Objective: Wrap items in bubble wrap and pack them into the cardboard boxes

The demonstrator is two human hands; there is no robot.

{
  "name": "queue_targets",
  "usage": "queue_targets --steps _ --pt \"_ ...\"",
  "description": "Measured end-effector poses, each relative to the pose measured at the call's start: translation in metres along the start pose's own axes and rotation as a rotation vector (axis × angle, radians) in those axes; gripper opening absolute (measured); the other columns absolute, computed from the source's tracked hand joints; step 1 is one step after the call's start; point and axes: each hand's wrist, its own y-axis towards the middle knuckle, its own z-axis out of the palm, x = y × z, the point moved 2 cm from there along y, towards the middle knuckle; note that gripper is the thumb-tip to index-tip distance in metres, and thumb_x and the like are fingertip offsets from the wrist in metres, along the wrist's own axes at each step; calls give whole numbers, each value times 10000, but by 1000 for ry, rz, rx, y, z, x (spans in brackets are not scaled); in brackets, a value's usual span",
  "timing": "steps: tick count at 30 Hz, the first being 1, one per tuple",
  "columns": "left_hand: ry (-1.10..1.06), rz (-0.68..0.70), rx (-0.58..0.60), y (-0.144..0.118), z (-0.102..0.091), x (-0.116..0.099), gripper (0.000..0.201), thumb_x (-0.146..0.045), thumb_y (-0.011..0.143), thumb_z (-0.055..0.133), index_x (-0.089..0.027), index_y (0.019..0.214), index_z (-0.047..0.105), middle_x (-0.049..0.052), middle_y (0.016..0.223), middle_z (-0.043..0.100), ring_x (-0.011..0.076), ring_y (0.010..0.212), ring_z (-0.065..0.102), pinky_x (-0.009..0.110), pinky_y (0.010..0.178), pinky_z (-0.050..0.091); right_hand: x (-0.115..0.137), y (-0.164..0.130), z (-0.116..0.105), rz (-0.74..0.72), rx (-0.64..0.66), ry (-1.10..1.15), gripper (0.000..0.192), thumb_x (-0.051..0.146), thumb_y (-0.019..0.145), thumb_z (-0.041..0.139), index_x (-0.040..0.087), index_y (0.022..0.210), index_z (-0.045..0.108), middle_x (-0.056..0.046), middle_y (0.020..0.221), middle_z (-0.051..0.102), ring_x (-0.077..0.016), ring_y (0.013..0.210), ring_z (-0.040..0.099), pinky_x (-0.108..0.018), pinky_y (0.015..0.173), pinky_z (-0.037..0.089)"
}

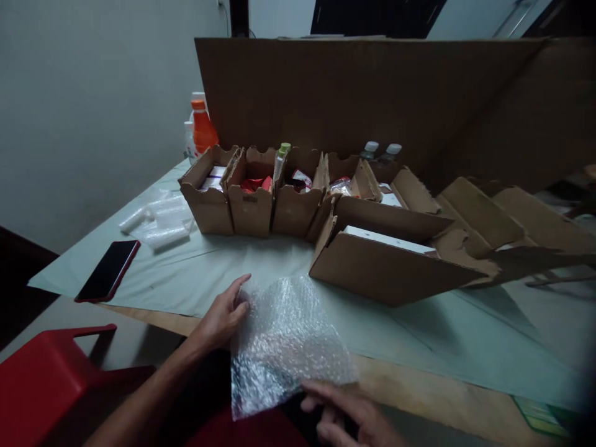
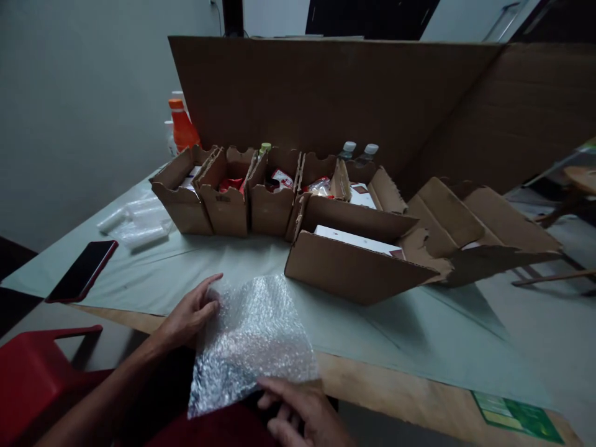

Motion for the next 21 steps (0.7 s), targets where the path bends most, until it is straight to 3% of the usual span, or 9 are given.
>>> queue_targets --steps 3,5,8,10,12,14,17,19,21 --pt "180 65 65 28 -5 -6 650 -214 831 536 -150 1473 452 -21 783 633 148 694 562 256 694 454 -4 4 -29 -56 -230 -214 404 391 929 521 315 1292 683 -69 1007 758 -223 878 712 -356 802 577" --pt "318 93 89 42 -8 -11 653 -194 823 542 -141 1468 457 7 830 665 173 744 597 281 739 476 -10 8 -42 -130 -370 -429 408 335 916 521 290 1287 684 -94 1115 749 -256 1008 701 -409 897 555" --pt "565 212 5 41 -15 -18 660 -227 843 571 -141 1482 430 117 1124 670 252 975 628 380 897 495 -20 11 -36 -272 -358 -707 564 300 832 630 297 1395 592 -101 1449 581 -310 1268 580 -478 1019 490" --pt "692 359 -45 26 -17 -22 654 -287 876 588 -161 1492 410 180 1357 563 316 1194 559 463 1017 450 -26 12 -19 -361 -299 -814 741 295 764 711 289 1474 499 -103 1569 441 -332 1367 485 -492 1054 460" --pt "771 519 66 1 -14 -24 692 -394 889 624 -201 1509 384 197 1525 420 366 1377 423 532 1112 369 -29 13 -2 -444 -310 -892 791 229 748 704 266 1499 460 -110 1590 408 -334 1403 439 -493 1063 442" --pt "810 639 328 -25 -7 -23 821 -547 844 671 -243 1533 346 196 1614 304 407 1470 302 595 1167 278 -31 17 9 -507 -377 -939 742 95 756 606 256 1472 493 -104 1551 468 -309 1402 444 -482 1062 431" --pt "852 648 657 -54 1 -16 1035 -595 728 758 -244 1568 265 225 1642 234 459 1501 227 676 1184 166 -33 22 12 -603 -476 -874 673 -27 750 483 241 1357 597 -82 1403 624 -244 1329 531 -430 1044 450" --pt "867 607 689 -62 0 -9 1032 -402 709 780 -221 1573 246 230 1643 232 457 1503 226 690 1189 125 -32 23 7 -665 -510 -751 592 -20 784 473 243 1288 637 -62 1281 703 -208 1231 613 -385 1010 491" --pt "821 586 624 -63 -5 -5 940 -190 708 690 -213 1556 287 197 1623 312 405 1496 283 655 1210 130 -29 22 0 -675 -519 -599 521 22 821 487 256 1254 656 -39 1167 753 -185 1108 683 -335 945 541"
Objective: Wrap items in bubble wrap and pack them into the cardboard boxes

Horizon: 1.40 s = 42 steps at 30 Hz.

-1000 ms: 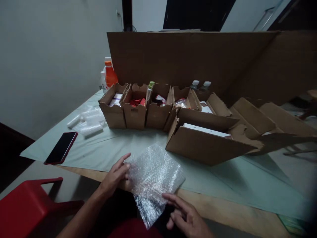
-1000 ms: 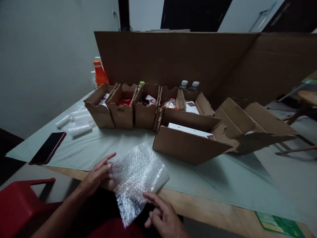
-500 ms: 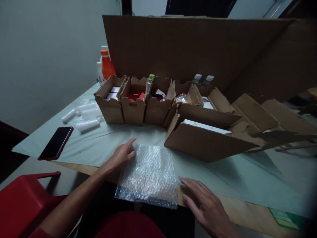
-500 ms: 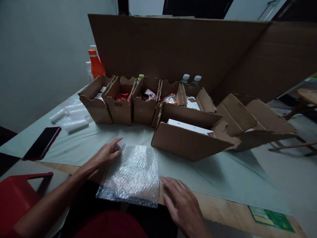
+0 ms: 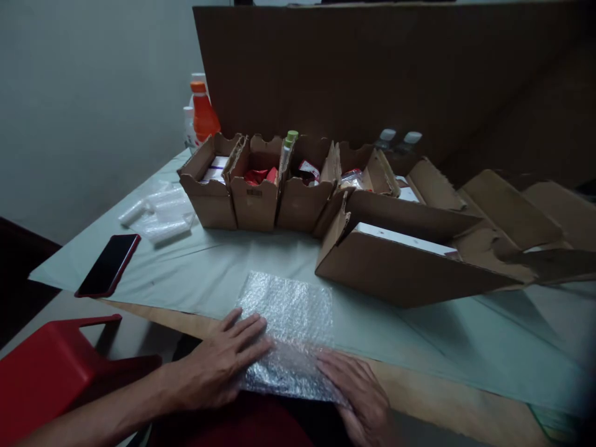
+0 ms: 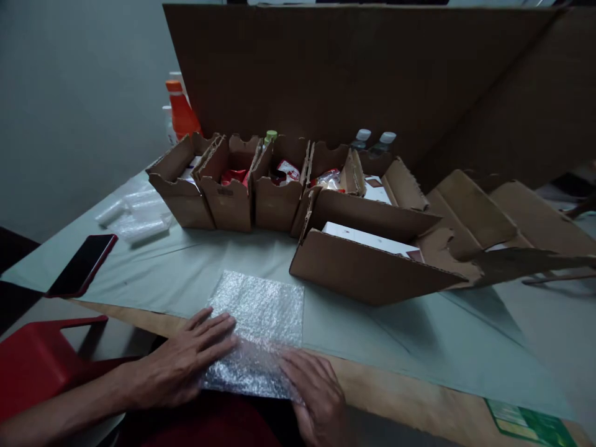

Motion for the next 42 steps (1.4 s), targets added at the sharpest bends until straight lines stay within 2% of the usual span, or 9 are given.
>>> queue_targets --steps 5,8,11,20,24,27,31,36,42 --pt "-411 -277 -300 1 -14 16 459 -136 792 509 -197 1223 653 90 1199 723 251 1114 664 401 1010 493 -8 22 -13 439 24 253 248 203 863 564 251 1003 763 -12 924 796 -177 827 754 -235 734 587" --pt "-633 -479 -364 15 -22 27 282 -263 884 489 -174 1026 715 52 947 754 205 866 694 293 773 531 -20 39 -12 696 -12 282 255 406 871 606 213 929 763 -28 830 773 -187 718 724 -241 626 564" --pt "-587 -560 -414 31 -27 38 254 -319 889 503 -161 923 699 21 796 716 174 738 650 253 667 473 -34 50 -5 756 -80 202 375 491 852 603 179 1005 743 -18 722 709 -173 605 647 -258 548 513" --pt "-8 -602 -275 39 -19 50 125 -185 863 535 -192 883 658 23 744 674 189 703 632 277 664 435 -50 42 14 443 -172 -243 403 470 964 536 161 1186 668 -13 731 667 -170 625 615 -317 706 513" --pt "185 -492 -502 34 -22 37 432 -230 913 544 -160 1338 513 113 1020 694 267 916 659 375 802 517 -42 43 -1 340 -189 -426 421 449 989 516 140 1264 595 -91 921 712 -229 805 670 -359 759 497" --pt "290 -278 -611 40 -27 14 602 -301 952 543 -156 1496 332 210 1407 525 347 1316 498 496 1054 431 -21 52 -5 228 -186 -538 447 339 980 536 121 1370 525 -195 1251 657 -319 1129 623 -436 892 466" --pt "311 54 -382 63 -16 -5 794 -551 972 474 -89 1562 212 208 1615 309 333 1544 146 531 1242 128 8 65 22 35 78 -422 632 274 946 531 71 1518 355 -200 1535 452 -330 1461 336 -495 1137 319" --pt "302 -18 -154 74 3 13 866 -688 962 347 -78 1566 231 214 1613 324 365 1533 178 610 1224 47 -4 58 48 12 240 -419 765 466 933 584 91 1549 327 -160 1610 357 -303 1504 260 -470 1214 238" --pt "246 -76 -90 71 3 18 859 -710 935 395 -122 1553 295 207 1637 267 421 1528 148 689 1187 26 -26 39 36 46 273 -421 741 411 914 594 138 1551 332 -154 1604 373 -317 1484 307 -514 1187 255"
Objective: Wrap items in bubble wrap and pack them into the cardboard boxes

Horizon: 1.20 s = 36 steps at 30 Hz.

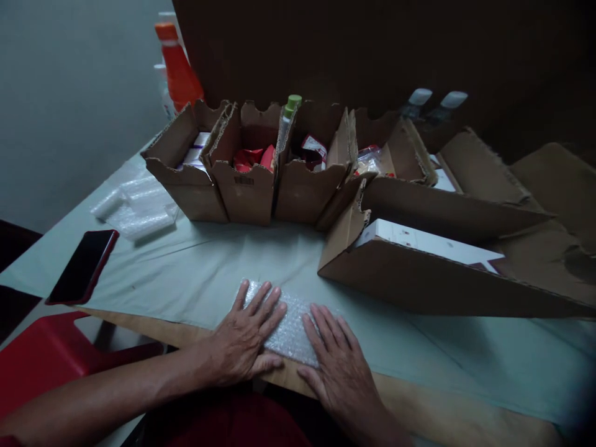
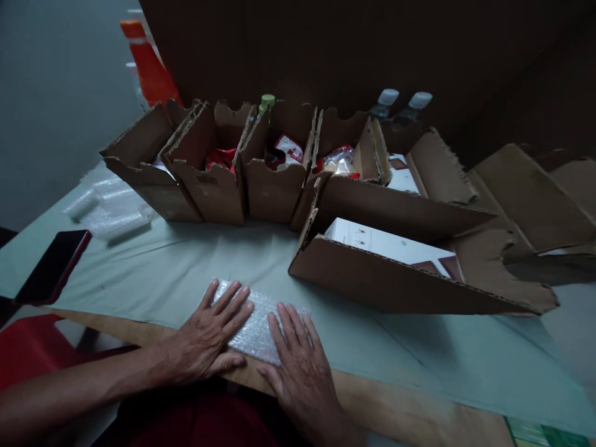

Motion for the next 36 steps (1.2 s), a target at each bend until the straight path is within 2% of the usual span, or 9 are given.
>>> queue_targets --steps 8,12,15,19,25,27,29,32,36 --pt "-92 -58 -89 -1 -12 6 603 -494 1000 459 -221 1526 353 164 1620 326 347 1512 247 626 1206 141 -32 -5 -21 132 -156 111 386 312 1015 414 198 1351 567 -119 1365 636 -266 1280 548 -445 1017 419" --pt "-47 -255 -167 1 -30 28 446 -252 939 537 -160 1376 534 176 1402 562 335 1293 498 547 1099 347 -46 14 -26 221 -106 46 352 327 978 482 182 1251 649 -140 1294 672 -303 1135 616 -458 919 468" --pt "-10 -393 -77 4 -40 43 361 -269 883 602 -142 1219 636 155 1124 664 332 1052 585 498 939 441 -47 26 -26 245 -7 44 333 319 937 535 169 1203 666 -160 1335 643 -321 1128 610 -471 894 478" --pt "-31 -449 39 12 -44 45 194 -302 866 620 -156 974 690 136 998 659 321 980 595 449 876 444 -39 33 -31 265 26 150 149 239 909 549 209 996 666 -124 1309 653 -283 1119 611 -427 886 472" --pt "-168 -475 47 15 -34 39 100 -143 796 546 -186 863 607 78 930 664 253 894 631 343 798 436 -24 25 -48 334 15 359 96 176 885 537 227 813 576 -15 806 701 -192 767 654 -325 747 478" --pt "-275 -497 37 15 -37 44 132 -130 791 522 -198 885 586 40 853 668 219 817 642 301 733 432 -17 15 -52 392 29 505 61 228 895 552 237 901 612 -4 810 708 -176 740 668 -286 707 497" --pt "-343 -481 -2 21 -49 49 194 -143 807 514 -205 977 585 16 828 676 200 773 647 279 695 430 -7 5 -51 449 53 654 265 273 912 548 240 1164 622 -7 861 723 -158 708 677 -254 667 513" --pt "-243 -375 -75 48 -72 53 450 -138 823 517 -200 1269 526 25 877 702 222 830 666 314 769 455 12 -1 -41 462 72 778 595 264 931 517 238 1515 404 -9 914 738 -135 693 689 -232 691 536" --pt "-34 -200 -54 102 -81 50 589 -104 818 559 -149 1398 471 124 1052 706 298 1019 655 421 907 466 31 12 -21 386 76 772 546 234 941 470 259 1485 491 -62 1170 750 -189 961 733 -287 843 566"
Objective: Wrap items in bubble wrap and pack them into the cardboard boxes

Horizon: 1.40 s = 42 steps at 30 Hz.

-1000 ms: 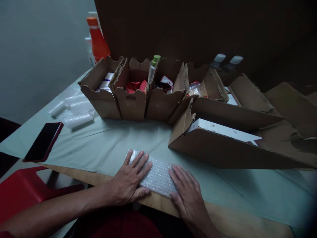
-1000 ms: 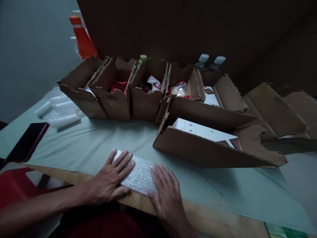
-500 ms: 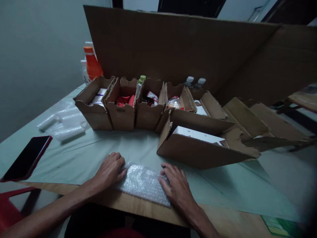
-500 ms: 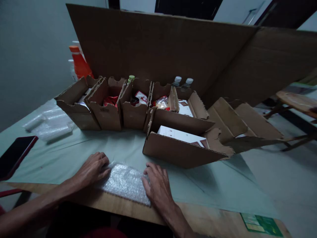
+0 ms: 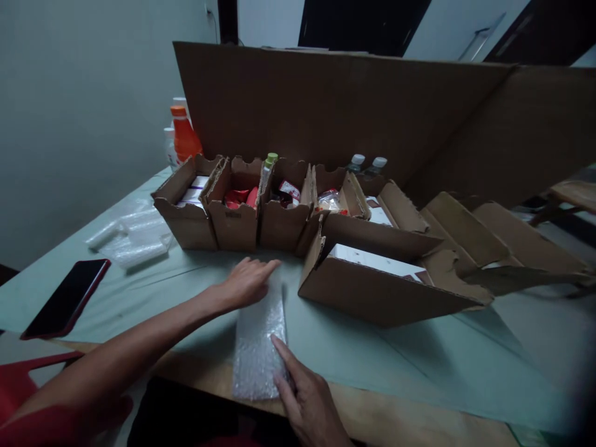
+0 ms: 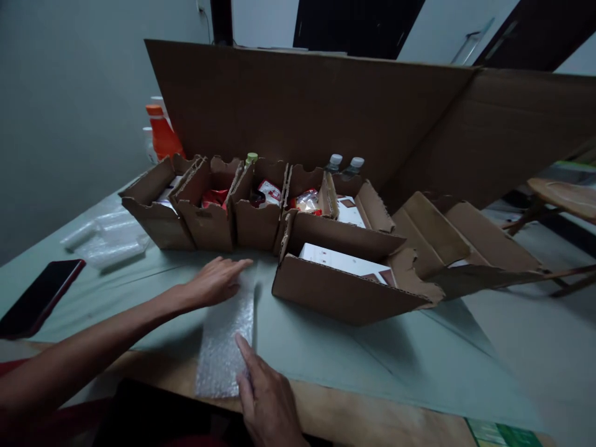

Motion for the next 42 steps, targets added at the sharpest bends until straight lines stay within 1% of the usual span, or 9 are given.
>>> queue_targets --steps 4,8,13,18,21,28,33,38,42 --pt "-18 58 -67 -2 18 0 578 -145 824 616 -159 1389 491 176 1315 602 331 1229 544 494 1025 438 1 12 6 1 2 8 367 265 955 468 234 1219 721 -83 1191 750 -237 1071 719 -351 941 558" --pt "-225 235 -249 -84 31 -3 545 -299 864 638 -194 1383 507 168 1414 540 329 1332 472 527 1117 387 -1 13 0 41 15 75 350 321 959 487 229 1190 733 -90 1159 760 -243 1039 724 -355 919 561" --pt "-231 320 -144 -160 55 -28 736 -324 824 671 -209 1488 377 187 1473 521 363 1397 443 605 1155 341 1 15 -4 165 68 252 400 432 936 507 203 1171 737 -95 1065 765 -243 946 718 -342 832 566" --pt "-242 266 -324 -151 72 -40 476 -66 820 519 -189 1279 555 151 1258 682 302 1200 614 533 1047 467 3 16 -6 333 152 460 490 497 915 503 158 1212 694 -45 843 695 -150 617 616 -269 596 515" --pt "-384 226 -403 -143 71 -37 442 -34 801 500 -181 1204 604 119 1121 734 275 1098 653 470 972 510 0 8 -17 344 162 449 498 482 887 550 163 1250 669 -36 838 665 -146 630 604 -270 601 520" --pt "-563 -54 -319 -132 62 -28 318 -129 880 517 -183 1142 688 75 893 730 214 849 657 343 773 534 1 2 -36 -27 -22 23 759 298 726 766 290 1445 524 -103 1424 588 -288 1274 572 -442 1052 489" --pt "-594 -142 -343 -125 63 -25 421 -214 860 613 -168 1278 630 88 984 737 209 850 668 336 775 550 -4 33 -7 -23 -164 -57 380 284 911 548 207 1264 667 -88 1129 757 -232 983 718 -371 888 577" --pt "-557 -185 -380 -116 72 -19 401 -201 887 551 -163 1281 619 98 1051 739 208 882 689 353 832 562 -12 44 2 -3 -230 -95 363 309 921 573 191 1255 653 -60 1016 776 -206 840 732 -302 753 587" --pt "-459 -193 -379 -106 78 -17 408 -199 890 552 -145 1291 602 95 1007 739 214 819 693 349 769 569 -6 29 -5 -180 -406 -284 347 260 943 573 177 1278 607 -84 1036 747 -215 875 708 -334 780 560"
